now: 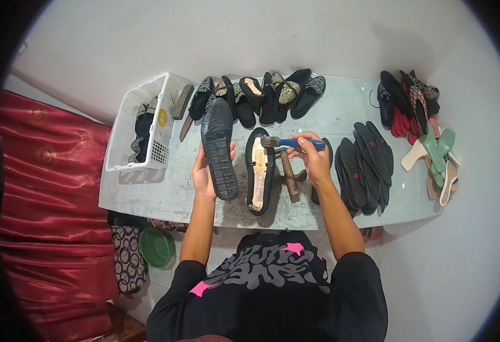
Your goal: Applying adhesive to a shoe sole and hammering it onto the base of a shoe.
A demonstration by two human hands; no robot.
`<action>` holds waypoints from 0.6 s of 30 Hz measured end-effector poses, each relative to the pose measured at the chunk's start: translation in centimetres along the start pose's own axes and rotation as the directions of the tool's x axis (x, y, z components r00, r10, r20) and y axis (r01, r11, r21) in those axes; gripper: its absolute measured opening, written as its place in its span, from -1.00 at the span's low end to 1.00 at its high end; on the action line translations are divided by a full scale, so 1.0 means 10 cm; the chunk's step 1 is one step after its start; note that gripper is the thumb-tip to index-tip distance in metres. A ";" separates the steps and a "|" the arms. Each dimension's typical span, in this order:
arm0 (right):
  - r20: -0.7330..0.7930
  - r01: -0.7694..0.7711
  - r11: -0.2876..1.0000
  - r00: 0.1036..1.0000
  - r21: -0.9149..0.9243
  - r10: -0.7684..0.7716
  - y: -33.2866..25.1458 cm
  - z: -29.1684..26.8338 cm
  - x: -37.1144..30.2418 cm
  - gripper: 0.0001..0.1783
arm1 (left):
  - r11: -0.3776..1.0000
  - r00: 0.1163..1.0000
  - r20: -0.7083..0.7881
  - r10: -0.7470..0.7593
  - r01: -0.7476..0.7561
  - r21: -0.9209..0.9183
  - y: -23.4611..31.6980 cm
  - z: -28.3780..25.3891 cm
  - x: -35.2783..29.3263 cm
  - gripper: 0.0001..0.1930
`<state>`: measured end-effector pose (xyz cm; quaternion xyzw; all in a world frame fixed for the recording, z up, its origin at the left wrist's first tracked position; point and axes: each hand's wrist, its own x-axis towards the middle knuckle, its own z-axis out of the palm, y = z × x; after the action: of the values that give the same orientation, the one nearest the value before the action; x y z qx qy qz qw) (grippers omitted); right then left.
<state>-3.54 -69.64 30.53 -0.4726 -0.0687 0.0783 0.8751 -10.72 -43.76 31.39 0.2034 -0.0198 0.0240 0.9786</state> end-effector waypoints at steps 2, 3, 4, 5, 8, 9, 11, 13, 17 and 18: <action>0.069 -0.034 0.999 0.997 0.034 0.031 0.07 0.12 0.05 -0.78 | 0.986 0.997 -0.059 -0.041 0.031 -0.163 0.12 -0.11 -0.01 -0.57; 0.076 -0.038 0.999 0.996 0.034 0.035 0.12 0.18 0.10 -0.78 | 0.986 0.998 -0.062 -0.034 0.023 -0.163 0.20 -0.17 -0.04 -0.57; 0.128 -0.057 0.998 0.990 0.019 0.054 0.17 0.27 0.16 -0.78 | 0.980 0.999 -0.028 -0.042 0.036 -0.197 0.28 -0.23 -0.10 -0.58; 0.183 -0.079 0.997 0.980 0.004 0.077 0.23 0.38 0.23 -0.77 | 0.972 0.999 0.003 -0.046 0.046 -0.229 0.34 -0.26 -0.17 -0.59; 0.259 -0.123 0.967 0.949 -0.222 0.180 0.43 0.81 0.46 -0.78 | 0.990 0.993 -0.079 0.085 -0.093 -0.107 0.46 -0.28 -0.38 -0.59; 0.281 -0.134 0.939 0.932 -0.317 0.228 0.53 0.91 0.55 -0.79 | 0.987 0.981 -0.119 0.156 -0.160 -0.023 0.49 -0.27 -0.42 -0.59; 0.380 -0.031 0.779 0.860 -0.626 0.340 0.69 1.12 0.73 -0.80 | 0.982 0.976 -0.118 0.183 -0.187 -0.029 0.60 -0.32 -0.51 -0.59; 0.437 0.154 0.585 0.815 -0.796 0.380 0.84 1.36 0.77 -0.77 | 0.976 0.968 -0.124 0.217 -0.214 0.040 0.71 -0.35 -0.60 -0.59; 0.463 0.341 0.347 0.801 -0.874 0.379 1.30 1.76 0.76 -0.74 | 0.968 0.957 -0.150 0.250 -0.242 0.068 1.01 -0.41 -0.73 -0.54; 0.468 0.348 0.344 0.798 -0.872 0.380 1.40 1.82 0.76 -0.74 | 0.968 0.958 -0.146 0.247 -0.238 0.082 1.09 -0.43 -0.76 -0.54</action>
<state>-0.61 -45.69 29.03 -0.8342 -0.3696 0.1792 0.3680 -18.73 -32.37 31.46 0.2278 0.0323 0.1601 0.9599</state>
